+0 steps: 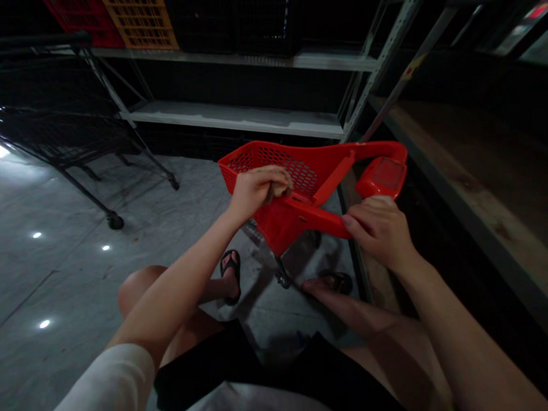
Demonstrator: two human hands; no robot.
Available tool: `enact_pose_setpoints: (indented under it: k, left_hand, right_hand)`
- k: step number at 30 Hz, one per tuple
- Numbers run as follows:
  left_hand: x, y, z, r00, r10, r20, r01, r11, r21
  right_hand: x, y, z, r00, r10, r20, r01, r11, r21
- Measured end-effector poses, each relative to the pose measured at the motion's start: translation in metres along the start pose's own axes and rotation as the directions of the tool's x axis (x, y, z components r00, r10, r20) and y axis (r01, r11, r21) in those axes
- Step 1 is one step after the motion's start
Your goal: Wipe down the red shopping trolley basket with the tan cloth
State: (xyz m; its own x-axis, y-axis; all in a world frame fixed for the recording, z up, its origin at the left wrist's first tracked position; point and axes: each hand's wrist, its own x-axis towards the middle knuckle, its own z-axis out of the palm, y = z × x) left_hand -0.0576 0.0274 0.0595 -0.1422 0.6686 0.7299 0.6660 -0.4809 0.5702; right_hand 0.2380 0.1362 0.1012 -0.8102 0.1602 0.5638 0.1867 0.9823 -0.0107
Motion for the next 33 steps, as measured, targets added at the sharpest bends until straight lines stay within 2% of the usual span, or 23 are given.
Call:
enact_pose_setpoints:
  k: [3,5,8,11,13,16,20,22,24,26,29,31,33]
  left_hand:
    - [0.045,0.027,0.014,0.997,-0.006,-0.073,0.000,0.997,-0.077]
    - [0.055,0.040,0.028,0.999,-0.026,-0.024,0.024,0.996,-0.090]
    - [0.033,0.053,0.049,0.974,0.007,0.225,0.020,0.993,-0.119]
    - [-0.007,0.061,0.058,0.893,0.107,0.438,-0.044,0.988,-0.151]
    - [-0.025,0.062,0.054,0.857,0.151,0.492,-0.085,0.984,-0.155]
    - [-0.028,0.055,0.045,0.844,0.160,0.512,-0.092,0.983,-0.157]
    - [-0.005,0.041,0.043,0.851,0.056,0.522,0.010,0.992,-0.122]
    - [0.010,0.036,0.052,0.862,-0.028,0.506,0.081,0.993,-0.083]
    - [0.025,0.032,0.068,0.886,-0.054,0.460,0.087,0.995,-0.052]
    - [0.039,0.029,0.085,0.882,0.015,0.471,0.001,0.999,-0.033]
    - [0.062,0.019,0.104,0.803,0.123,0.583,-0.168,0.985,0.024]
    - [0.079,0.009,0.111,0.763,0.121,0.635,-0.243,0.964,0.109]
    - [0.096,-0.003,0.119,0.759,0.090,0.645,-0.294,0.931,0.217]
  right_hand:
    - [-0.003,0.007,-0.001,0.999,-0.015,-0.046,0.018,0.999,0.048]
    - [-0.007,0.011,-0.002,0.995,-0.030,-0.092,0.037,0.996,0.076]
    - [-0.017,0.020,-0.006,0.992,-0.036,-0.124,0.050,0.993,0.109]
    - [-0.030,0.029,-0.015,0.995,0.003,-0.104,0.012,0.990,0.138]
    - [-0.037,0.034,-0.020,0.995,0.025,-0.094,-0.011,0.989,0.149]
    - [-0.044,0.038,-0.025,0.996,0.028,-0.081,-0.015,0.988,0.154]
    - [-0.043,0.039,-0.023,0.993,-0.009,-0.115,0.026,0.989,0.143]
    - [-0.041,0.038,-0.021,0.991,-0.030,-0.132,0.048,0.989,0.137]
    - [-0.041,0.036,-0.021,0.989,-0.045,-0.140,0.064,0.989,0.132]
    - [-0.041,0.034,-0.022,0.988,-0.046,-0.146,0.065,0.989,0.130]
    - [-0.042,0.031,-0.024,0.989,-0.035,-0.142,0.055,0.988,0.144]
    - [-0.042,0.030,-0.025,0.991,-0.030,-0.129,0.049,0.987,0.151]
    - [-0.041,0.029,-0.024,0.991,-0.024,-0.130,0.044,0.987,0.154]
